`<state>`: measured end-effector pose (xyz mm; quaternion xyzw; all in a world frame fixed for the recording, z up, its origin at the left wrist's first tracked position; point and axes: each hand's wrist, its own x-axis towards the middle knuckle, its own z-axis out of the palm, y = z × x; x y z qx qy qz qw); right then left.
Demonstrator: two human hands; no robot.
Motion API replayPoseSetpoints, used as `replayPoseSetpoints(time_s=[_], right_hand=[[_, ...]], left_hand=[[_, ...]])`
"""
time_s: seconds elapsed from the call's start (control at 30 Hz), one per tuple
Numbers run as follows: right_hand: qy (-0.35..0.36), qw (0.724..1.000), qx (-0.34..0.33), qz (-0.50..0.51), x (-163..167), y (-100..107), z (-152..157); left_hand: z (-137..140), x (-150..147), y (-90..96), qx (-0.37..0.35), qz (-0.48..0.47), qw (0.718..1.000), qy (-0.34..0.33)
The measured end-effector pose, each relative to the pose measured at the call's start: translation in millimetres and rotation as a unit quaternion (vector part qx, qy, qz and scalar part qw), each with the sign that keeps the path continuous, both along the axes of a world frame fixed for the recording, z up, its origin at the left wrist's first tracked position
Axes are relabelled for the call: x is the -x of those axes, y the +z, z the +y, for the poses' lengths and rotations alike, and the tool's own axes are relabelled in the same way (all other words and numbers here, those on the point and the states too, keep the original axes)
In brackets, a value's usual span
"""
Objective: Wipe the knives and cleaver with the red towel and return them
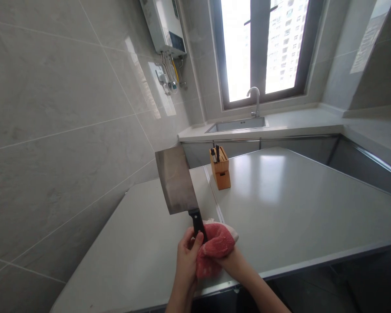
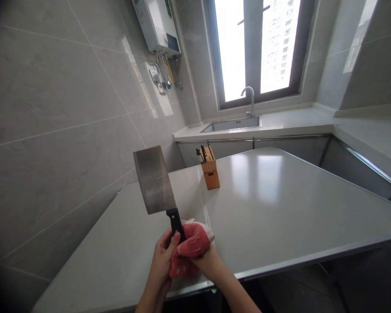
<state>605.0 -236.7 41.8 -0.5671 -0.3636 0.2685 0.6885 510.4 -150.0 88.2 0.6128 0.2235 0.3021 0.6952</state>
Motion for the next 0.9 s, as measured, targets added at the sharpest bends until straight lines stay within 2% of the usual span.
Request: replayPoseSetpoints(time_s=[0.17, 0.3, 0.4, 0.5, 0.57, 0.77, 0.83, 0.9], right_hand=[[0.041, 0.999, 0.032, 0.003, 1.6, 3.6, -9.4], [0.075, 0.997, 0.025, 0.007, 2.8, 6.4, -15.3], [0.065, 0.998, 0.026, 0.006, 0.7, -0.2, -20.8], [0.001, 0.998, 0.058, 0.029, -8.5, -8.3, -27.2], [-0.045, 0.996, 0.071, 0.035, -19.2, -11.5, -32.0], [-0.172, 0.985, 0.03, 0.008, -54.7, -19.7, -45.0], [-0.187, 0.982, 0.031, 0.014, -60.3, -23.6, -48.1], [-0.186, 0.982, 0.033, 0.018, -62.1, -26.4, -50.2]], left_hand=[[-5.0, 0.7, -0.4, -0.017, 0.011, 1.0, 0.0], [-1.5, 2.1, 5.3, -0.093, 0.028, 0.995, 0.026], [8.0, 5.8, 21.8, -0.155, 0.031, 0.986, 0.058], [21.9, 12.2, 52.0, -0.237, 0.034, 0.969, 0.061], [31.7, 16.4, 77.4, -0.309, 0.048, 0.947, 0.08], [50.9, 9.0, 155.2, -0.518, 0.12, 0.833, 0.15], [52.6, -2.5, 178.7, -0.563, 0.128, 0.801, 0.161], [53.1, -16.5, 202.5, -0.58, 0.133, 0.786, 0.17]])
